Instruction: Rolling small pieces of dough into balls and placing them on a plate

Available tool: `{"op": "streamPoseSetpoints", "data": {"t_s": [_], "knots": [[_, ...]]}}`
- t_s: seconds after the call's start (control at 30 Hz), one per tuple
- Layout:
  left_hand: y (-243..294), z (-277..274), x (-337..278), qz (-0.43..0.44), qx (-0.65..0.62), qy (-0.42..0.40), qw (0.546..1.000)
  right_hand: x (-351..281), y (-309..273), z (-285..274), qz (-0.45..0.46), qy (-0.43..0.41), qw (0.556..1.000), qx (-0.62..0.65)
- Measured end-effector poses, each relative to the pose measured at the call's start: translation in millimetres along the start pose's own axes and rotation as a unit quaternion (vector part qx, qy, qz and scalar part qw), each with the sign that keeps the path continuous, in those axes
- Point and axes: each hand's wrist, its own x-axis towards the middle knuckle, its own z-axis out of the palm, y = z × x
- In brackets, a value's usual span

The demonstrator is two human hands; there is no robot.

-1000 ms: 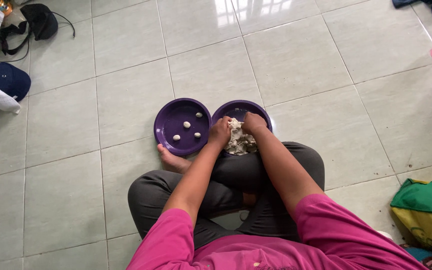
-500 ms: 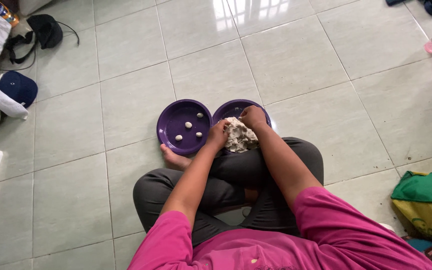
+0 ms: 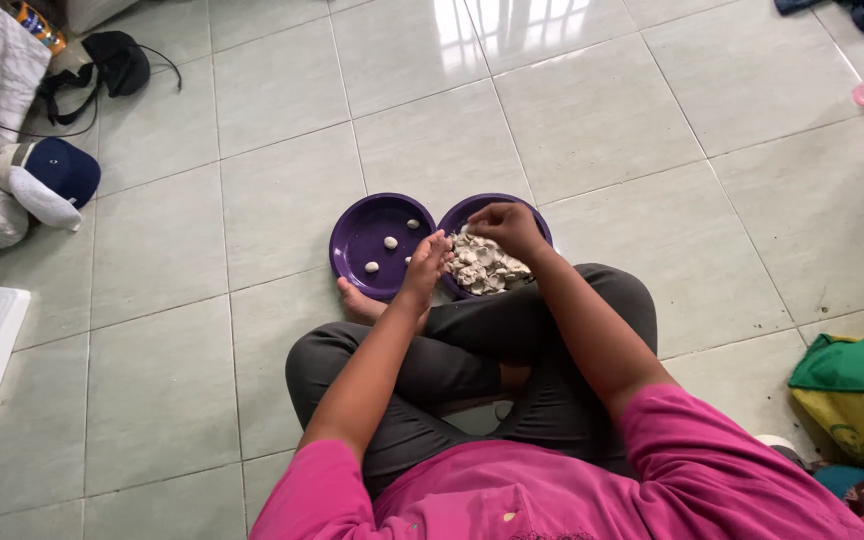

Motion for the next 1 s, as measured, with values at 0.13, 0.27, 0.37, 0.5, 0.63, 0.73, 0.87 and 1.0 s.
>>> {"op": "streamPoseSetpoints", "data": {"t_s": [0.13, 0.27, 0.37, 0.5, 0.63, 0.73, 0.87, 1.0], "knots": [[72.1, 9.6, -77.8, -0.036, -0.117, -0.056, 0.991, -52.3, -49.0, 26.5, -0.076, -0.02, 0.997, -0.009], [61.1, -2.8, -90.2, -0.015, -0.161, -0.081, 0.984, -81.5, -42.2, 45.2, -0.096, -0.004, 0.995, -0.01], [28.2, -13.1, -72.1, -0.013, -0.15, -0.051, 0.987, -94.4, -44.8, 55.4, -0.145, 0.007, 0.989, 0.032], [2.7, -19.5, -58.5, -0.003, -0.182, 0.021, 0.983, -102.2, -35.2, 62.3, -0.126, 0.004, 0.992, 0.002], [-14.1, -28.1, -63.8, -0.002, -0.159, 0.029, 0.987, -120.2, -22.8, 72.8, -0.113, 0.04, 0.993, -0.015], [-5.8, -25.7, -83.8, -0.008, -0.145, 0.03, 0.989, -136.1, -40.2, 73.7, -0.203, 0.057, 0.977, -0.045], [19.8, -15.6, -89.4, 0.017, -0.168, 0.009, 0.986, -123.9, -41.5, 84.3, -0.252, 0.121, 0.955, -0.1], [39.2, -8.3, -92.6, 0.031, -0.257, -0.04, 0.965, -111.4, -45.1, 99.0, -0.292, 0.189, 0.914, -0.211]]}}
